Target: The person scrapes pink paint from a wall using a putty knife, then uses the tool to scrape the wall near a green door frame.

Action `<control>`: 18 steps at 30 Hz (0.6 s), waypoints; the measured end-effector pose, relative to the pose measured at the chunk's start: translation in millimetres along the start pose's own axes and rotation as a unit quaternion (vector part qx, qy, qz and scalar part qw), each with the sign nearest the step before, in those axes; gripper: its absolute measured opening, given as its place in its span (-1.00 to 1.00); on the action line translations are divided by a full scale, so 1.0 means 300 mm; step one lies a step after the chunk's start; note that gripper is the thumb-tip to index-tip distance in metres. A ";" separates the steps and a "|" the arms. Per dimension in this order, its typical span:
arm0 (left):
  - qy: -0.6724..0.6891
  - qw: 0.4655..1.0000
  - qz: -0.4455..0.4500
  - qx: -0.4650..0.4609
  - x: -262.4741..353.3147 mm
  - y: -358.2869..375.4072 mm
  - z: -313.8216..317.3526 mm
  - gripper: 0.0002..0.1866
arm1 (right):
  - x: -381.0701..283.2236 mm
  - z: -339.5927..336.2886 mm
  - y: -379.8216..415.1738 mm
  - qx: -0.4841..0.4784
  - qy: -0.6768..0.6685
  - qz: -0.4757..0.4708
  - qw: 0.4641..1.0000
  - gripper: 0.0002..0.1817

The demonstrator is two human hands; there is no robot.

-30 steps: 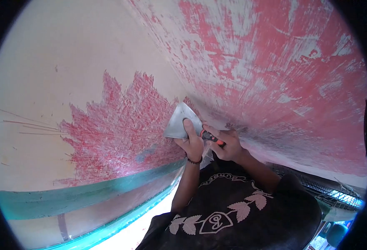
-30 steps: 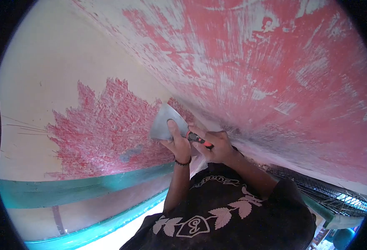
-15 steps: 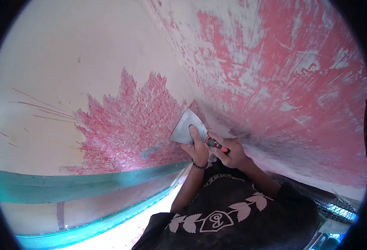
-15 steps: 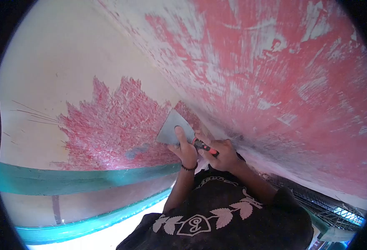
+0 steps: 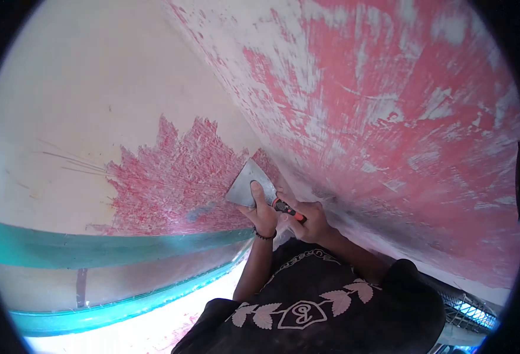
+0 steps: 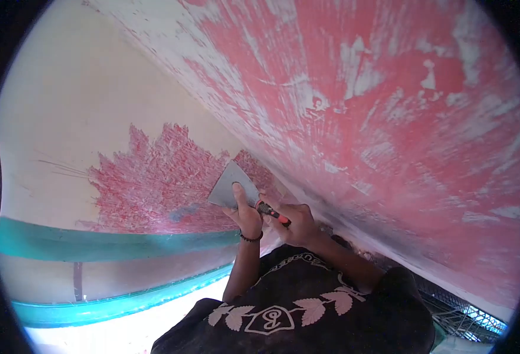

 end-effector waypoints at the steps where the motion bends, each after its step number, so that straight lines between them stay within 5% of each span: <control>1: 0.018 1.000 -0.011 -0.017 0.035 0.010 0.020 -0.69 | -0.007 0.004 0.005 0.006 0.006 -0.006 1.000 -0.44; 11: -0.012 0.998 0.040 0.042 0.058 0.000 0.000 -0.71 | -0.030 0.014 -0.007 0.027 -0.039 -0.049 0.998 -0.43; 18: 0.004 1.000 -0.018 -0.002 -0.002 -0.041 -0.029 -0.70 | -0.015 0.023 -0.017 0.000 -0.030 0.000 1.000 -0.45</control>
Point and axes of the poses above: each hand's wrist, its own y-axis away from the middle knuckle, its own z-axis out of the palm, x = y × z, the point moved 9 cm from there along -y, towards the middle knuckle, and after that the axes turned 3 degrees about -y, right-handed, at the moved point
